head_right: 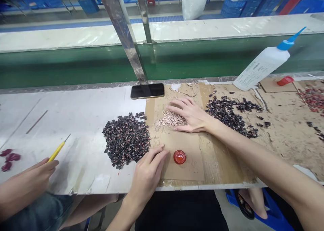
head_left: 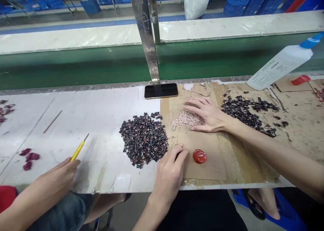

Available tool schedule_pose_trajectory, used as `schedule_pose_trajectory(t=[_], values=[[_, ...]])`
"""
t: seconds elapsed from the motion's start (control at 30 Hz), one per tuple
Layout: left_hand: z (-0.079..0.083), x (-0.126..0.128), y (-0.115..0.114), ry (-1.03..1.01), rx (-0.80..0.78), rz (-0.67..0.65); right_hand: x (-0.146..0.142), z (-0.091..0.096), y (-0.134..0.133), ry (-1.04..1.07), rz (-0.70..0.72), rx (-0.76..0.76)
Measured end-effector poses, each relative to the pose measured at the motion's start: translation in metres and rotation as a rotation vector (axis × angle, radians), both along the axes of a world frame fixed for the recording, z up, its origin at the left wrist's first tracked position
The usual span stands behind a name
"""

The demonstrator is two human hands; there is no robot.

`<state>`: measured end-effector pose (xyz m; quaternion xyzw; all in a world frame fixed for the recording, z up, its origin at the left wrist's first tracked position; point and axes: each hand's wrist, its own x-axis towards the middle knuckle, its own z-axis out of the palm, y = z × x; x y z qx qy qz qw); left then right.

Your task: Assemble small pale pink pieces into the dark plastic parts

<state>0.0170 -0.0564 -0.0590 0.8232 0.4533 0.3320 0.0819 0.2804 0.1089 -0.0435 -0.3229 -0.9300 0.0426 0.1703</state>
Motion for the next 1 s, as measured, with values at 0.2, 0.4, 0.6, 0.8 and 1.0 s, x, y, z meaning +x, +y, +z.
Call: schedule_pose_trajectory(t=[0.2,0.4,0.6,0.8,1.0], values=[[-0.001,0.001,0.001,-0.005,0.021,0.013,-0.013,0.002,0.006,0.049,0.017,0.051],[-0.001,0.002,0.002,-0.008,0.002,0.015,-0.016,0.010,-0.001,0.057,0.061,0.054],[0.007,0.001,0.007,0.010,-0.034,0.036,-0.022,0.011,-0.001,0.093,0.064,0.048],[0.026,0.016,0.043,0.137,-0.083,0.133,-0.021,0.010,0.000,0.171,0.043,0.030],[0.014,0.021,0.067,0.099,0.066,0.083,-0.021,0.024,-0.015,-0.005,-0.024,0.109]])
